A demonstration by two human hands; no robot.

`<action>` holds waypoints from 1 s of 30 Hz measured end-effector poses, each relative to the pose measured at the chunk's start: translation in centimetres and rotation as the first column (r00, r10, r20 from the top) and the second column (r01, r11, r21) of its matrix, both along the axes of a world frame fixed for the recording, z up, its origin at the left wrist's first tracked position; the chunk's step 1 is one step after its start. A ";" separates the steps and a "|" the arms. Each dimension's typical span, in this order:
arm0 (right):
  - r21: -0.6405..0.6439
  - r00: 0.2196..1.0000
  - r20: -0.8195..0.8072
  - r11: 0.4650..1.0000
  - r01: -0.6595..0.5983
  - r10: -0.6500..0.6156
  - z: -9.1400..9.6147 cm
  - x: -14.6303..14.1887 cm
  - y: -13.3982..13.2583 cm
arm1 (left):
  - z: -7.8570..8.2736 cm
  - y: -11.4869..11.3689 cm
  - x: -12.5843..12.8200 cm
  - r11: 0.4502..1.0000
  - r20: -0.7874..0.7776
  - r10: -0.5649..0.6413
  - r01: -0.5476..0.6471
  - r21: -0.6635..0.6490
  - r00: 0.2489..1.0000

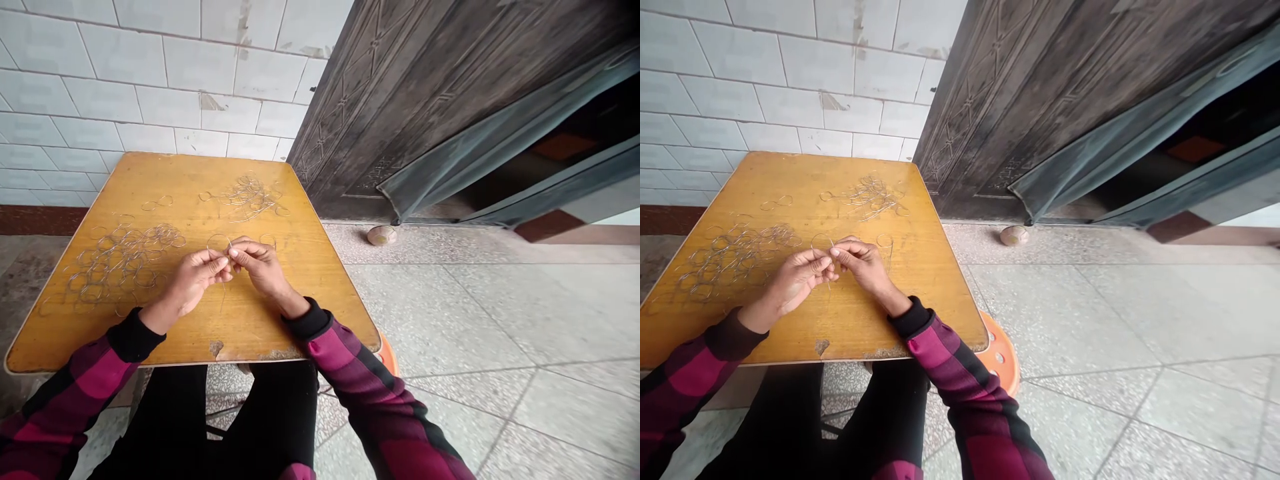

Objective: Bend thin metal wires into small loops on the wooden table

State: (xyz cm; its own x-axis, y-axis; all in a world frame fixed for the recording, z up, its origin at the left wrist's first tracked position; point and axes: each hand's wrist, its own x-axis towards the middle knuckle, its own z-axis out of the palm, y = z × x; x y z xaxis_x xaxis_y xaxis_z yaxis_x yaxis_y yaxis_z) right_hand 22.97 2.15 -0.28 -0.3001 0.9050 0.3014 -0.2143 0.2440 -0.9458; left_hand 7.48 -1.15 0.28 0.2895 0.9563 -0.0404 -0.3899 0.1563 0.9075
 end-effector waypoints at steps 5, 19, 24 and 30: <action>-0.055 1.000 -0.022 0.998 -0.018 0.017 0.1 0.7 0.0 | 0.1 0.0 -0.4 0.999 -0.001 -0.019 0.019 -0.046 1.000; -0.313 0.982 -0.083 0.931 -0.186 0.168 -0.4 0.5 0.0 | 1.1 1.3 -1.9 0.978 -0.027 0.207 -0.207 0.015 0.978; -0.323 0.972 -0.141 0.920 -0.223 0.187 -1.0 0.3 0.3 | 1.1 0.8 -1.4 0.971 -0.011 0.240 -0.240 -0.002 0.971; -0.241 0.984 -0.165 0.964 -0.111 0.072 -1.0 -0.1 0.1 | 0.7 0.3 -1.0 0.977 0.007 0.213 -0.213 -0.011 0.977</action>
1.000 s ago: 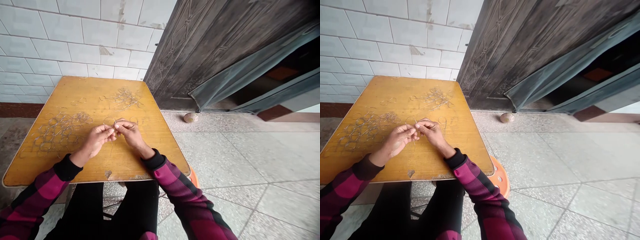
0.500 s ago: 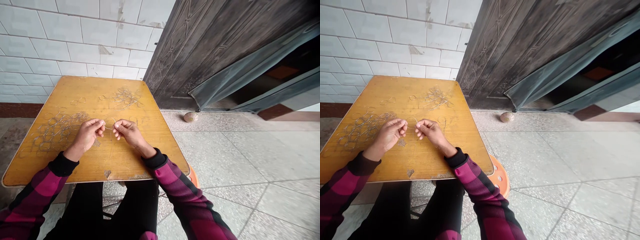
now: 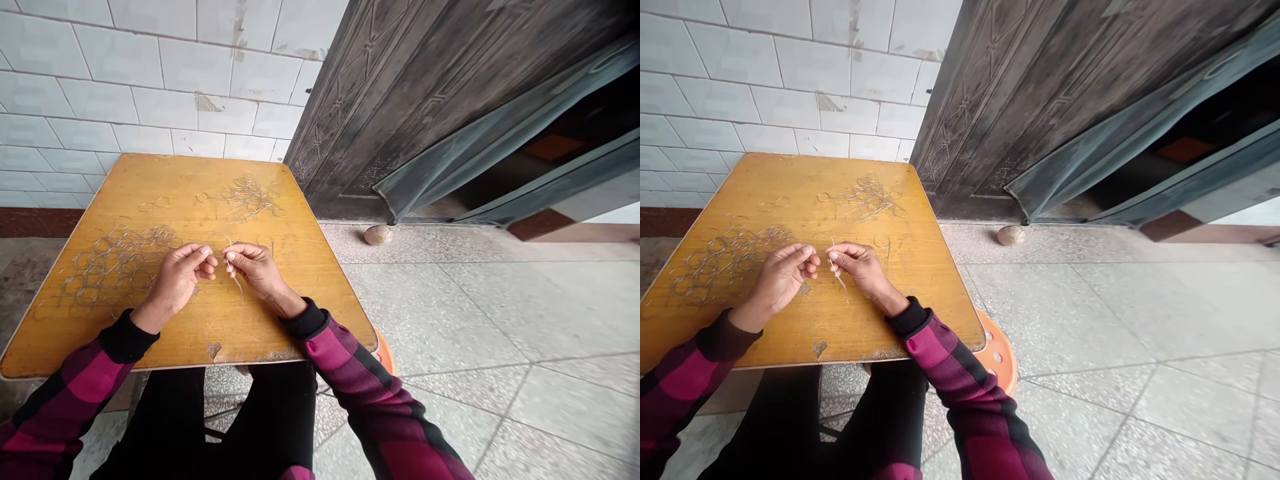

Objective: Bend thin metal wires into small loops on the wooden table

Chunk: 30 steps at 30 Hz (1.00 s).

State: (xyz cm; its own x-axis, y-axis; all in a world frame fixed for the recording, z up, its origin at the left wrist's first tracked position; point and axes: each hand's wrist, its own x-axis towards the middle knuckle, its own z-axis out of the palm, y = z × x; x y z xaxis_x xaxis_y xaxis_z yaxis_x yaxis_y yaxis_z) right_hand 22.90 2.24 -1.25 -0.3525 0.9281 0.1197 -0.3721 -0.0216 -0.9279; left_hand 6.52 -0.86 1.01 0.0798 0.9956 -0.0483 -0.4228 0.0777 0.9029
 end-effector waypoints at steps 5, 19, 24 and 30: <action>0.062 0.993 0.023 0.992 0.113 -0.115 0.3 -0.3 -0.5 | 0.0 -0.4 0.4 0.999 -0.022 -0.033 0.034 0.024 0.999; 0.093 0.981 0.005 0.977 0.191 -0.192 -0.7 -1.1 -0.3 | -0.4 -1.0 1.8 0.994 0.005 -0.109 0.109 -0.031 0.994; 0.051 0.987 0.021 0.986 0.158 -0.159 -0.3 -1.1 -0.8 | -0.8 -0.8 2.2 0.969 0.143 -0.196 0.214 -0.124 0.970; 0.137 0.991 0.047 0.984 0.117 -0.124 0.0 -1.0 -1.1 | -1.5 -0.2 2.0 0.940 0.292 -0.249 0.304 -0.158 0.923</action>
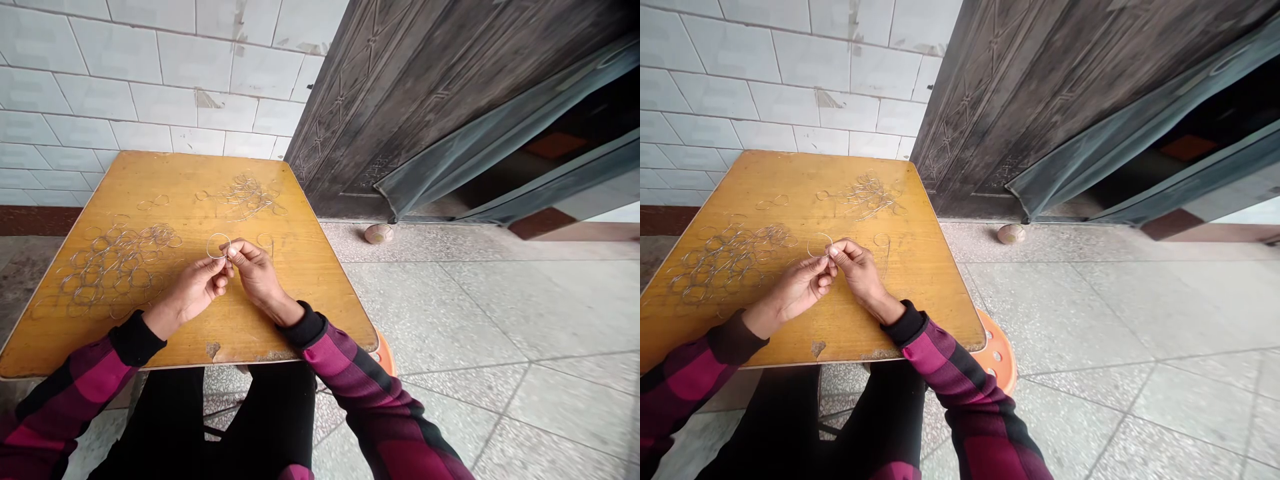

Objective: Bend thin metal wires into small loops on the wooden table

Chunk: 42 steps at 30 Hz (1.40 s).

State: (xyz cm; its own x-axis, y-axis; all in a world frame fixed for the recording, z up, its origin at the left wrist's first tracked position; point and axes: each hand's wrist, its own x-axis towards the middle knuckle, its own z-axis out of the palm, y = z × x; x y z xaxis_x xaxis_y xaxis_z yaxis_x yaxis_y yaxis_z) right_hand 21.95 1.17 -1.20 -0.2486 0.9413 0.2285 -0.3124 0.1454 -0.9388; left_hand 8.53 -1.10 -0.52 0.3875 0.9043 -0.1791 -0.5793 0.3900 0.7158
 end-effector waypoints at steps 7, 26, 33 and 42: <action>0.038 1.000 0.031 0.999 0.004 -0.005 0.3 0.1 -0.1 | 0.0 0.3 -0.2 0.995 0.073 -0.084 0.087 -0.038 0.994; 0.125 0.974 0.227 0.992 -0.005 -0.023 1.4 2.4 0.5 | -0.7 -0.1 -0.4 0.976 -0.042 -0.216 0.217 0.000 0.975; 0.083 0.987 0.138 0.994 0.067 -0.078 2.5 4.2 1.6 | -0.9 -1.4 0.4 0.955 -0.107 -0.297 0.296 -0.025 0.949; 0.070 0.987 0.123 0.993 0.100 -0.108 3.4 6.1 2.4 | -1.2 -2.2 0.4 0.917 -0.209 -0.396 0.395 -0.049 0.894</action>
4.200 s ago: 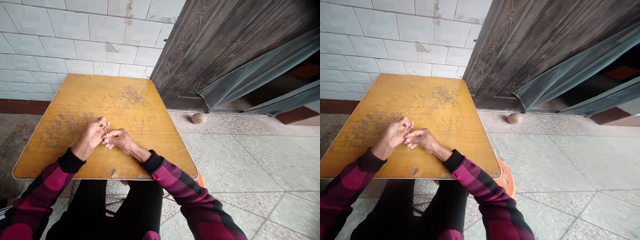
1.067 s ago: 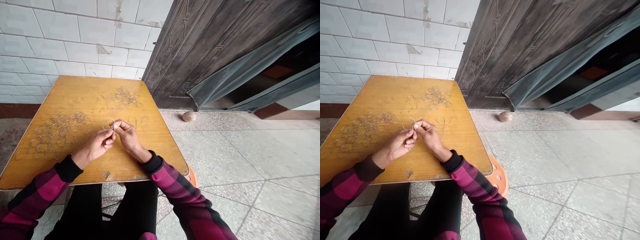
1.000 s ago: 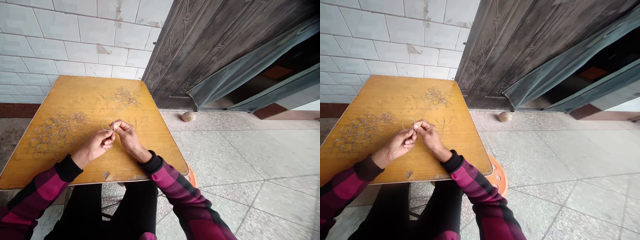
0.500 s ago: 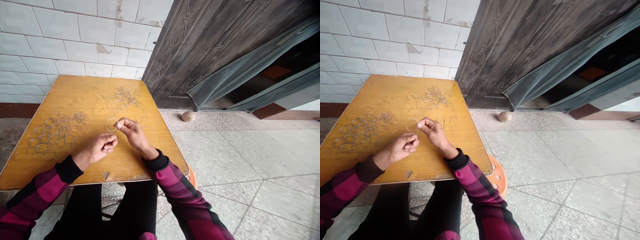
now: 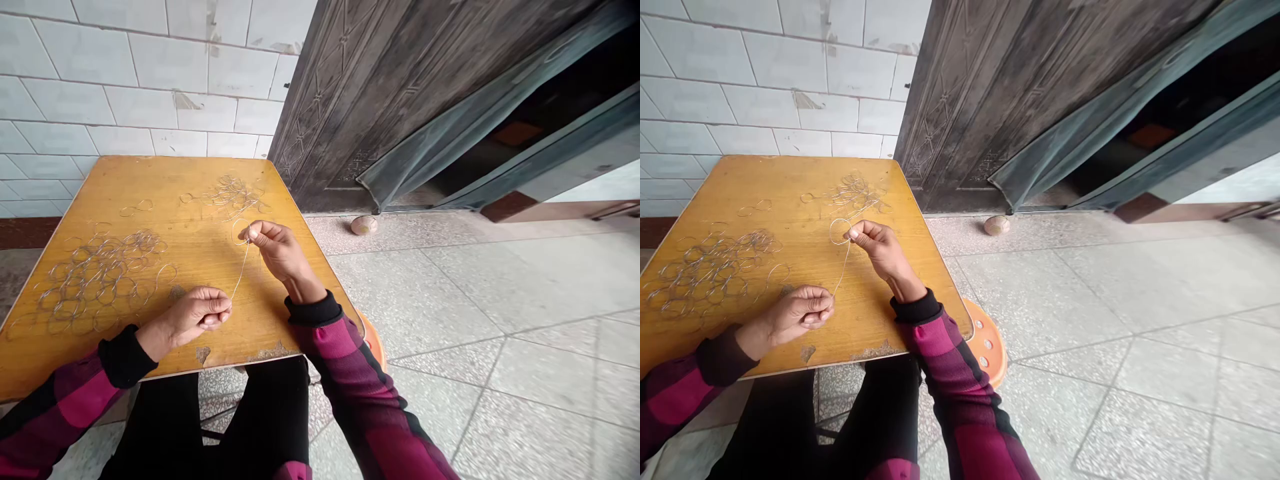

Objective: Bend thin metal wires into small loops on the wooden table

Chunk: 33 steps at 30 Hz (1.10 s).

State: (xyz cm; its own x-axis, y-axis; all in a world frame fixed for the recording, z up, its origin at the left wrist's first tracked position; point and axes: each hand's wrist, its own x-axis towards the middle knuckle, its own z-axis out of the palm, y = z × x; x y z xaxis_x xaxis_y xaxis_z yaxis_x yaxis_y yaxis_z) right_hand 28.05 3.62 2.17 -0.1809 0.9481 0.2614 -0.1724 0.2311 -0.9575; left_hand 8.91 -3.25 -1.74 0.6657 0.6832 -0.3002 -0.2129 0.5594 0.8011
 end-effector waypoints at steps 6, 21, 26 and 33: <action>-0.025 0.998 -0.047 0.999 0.039 -0.040 -0.1 0.7 0.6 | 0.5 -0.5 -0.4 0.974 -0.193 -0.186 0.206 0.091 0.963; -0.235 0.866 0.500 0.964 0.126 0.009 -1.1 3.1 2.1 | 0.8 1.2 -2.2 0.928 -0.397 0.053 0.101 0.358 0.916; -0.101 0.646 0.762 0.979 0.179 -0.040 -2.8 1.7 3.1 | 0.9 1.1 -2.1 0.928 -0.421 0.058 0.107 0.358 0.905; 0.088 0.586 0.762 0.940 0.329 -0.276 -1.4 3.4 2.4 | 1.0 1.1 -2.1 0.916 -0.455 0.072 0.121 0.383 0.888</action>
State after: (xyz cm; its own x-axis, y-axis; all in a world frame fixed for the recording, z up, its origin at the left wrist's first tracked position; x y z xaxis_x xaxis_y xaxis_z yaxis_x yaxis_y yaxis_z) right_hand 31.41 6.00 0.79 0.0128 0.9935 0.1133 0.6838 0.0740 -0.7259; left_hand 6.77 -2.19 -0.70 0.5405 0.7924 -0.2828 0.2349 0.1807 0.9551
